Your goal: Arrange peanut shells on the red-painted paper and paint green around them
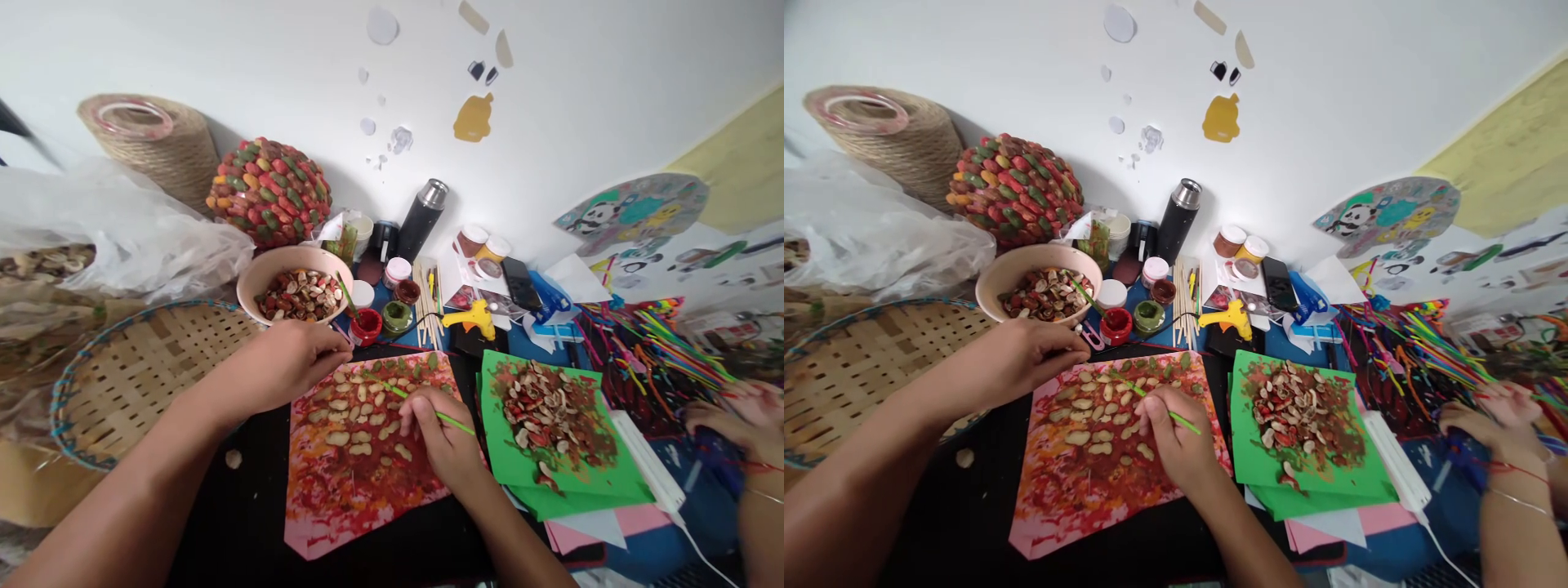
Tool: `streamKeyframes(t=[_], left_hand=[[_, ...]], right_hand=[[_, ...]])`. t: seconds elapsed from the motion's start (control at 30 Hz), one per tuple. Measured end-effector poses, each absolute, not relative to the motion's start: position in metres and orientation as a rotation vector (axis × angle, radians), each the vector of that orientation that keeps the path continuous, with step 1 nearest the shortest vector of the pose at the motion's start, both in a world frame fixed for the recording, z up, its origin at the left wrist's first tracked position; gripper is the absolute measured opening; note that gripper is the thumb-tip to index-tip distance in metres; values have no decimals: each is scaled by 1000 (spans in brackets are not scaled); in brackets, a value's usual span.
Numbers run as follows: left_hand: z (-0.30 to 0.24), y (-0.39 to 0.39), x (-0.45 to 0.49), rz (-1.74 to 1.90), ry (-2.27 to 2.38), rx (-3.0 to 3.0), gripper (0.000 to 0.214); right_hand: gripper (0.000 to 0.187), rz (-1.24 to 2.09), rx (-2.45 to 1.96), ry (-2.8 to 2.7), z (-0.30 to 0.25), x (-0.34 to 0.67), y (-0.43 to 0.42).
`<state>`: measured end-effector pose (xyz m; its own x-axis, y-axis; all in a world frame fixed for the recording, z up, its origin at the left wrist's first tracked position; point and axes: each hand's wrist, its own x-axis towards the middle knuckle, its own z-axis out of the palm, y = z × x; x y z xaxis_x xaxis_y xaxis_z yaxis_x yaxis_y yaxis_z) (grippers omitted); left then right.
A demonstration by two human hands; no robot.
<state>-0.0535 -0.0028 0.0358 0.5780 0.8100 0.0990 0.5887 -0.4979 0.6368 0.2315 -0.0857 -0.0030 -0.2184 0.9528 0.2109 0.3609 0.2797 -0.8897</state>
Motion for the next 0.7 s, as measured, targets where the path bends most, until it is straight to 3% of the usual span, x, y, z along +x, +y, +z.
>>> streamKeyframes(t=[0.7], left_hand=[[35,-1,-53,542,1088,2249,40]], right_hand=[[56,909,-1227,-1757,-1,229,-88]])
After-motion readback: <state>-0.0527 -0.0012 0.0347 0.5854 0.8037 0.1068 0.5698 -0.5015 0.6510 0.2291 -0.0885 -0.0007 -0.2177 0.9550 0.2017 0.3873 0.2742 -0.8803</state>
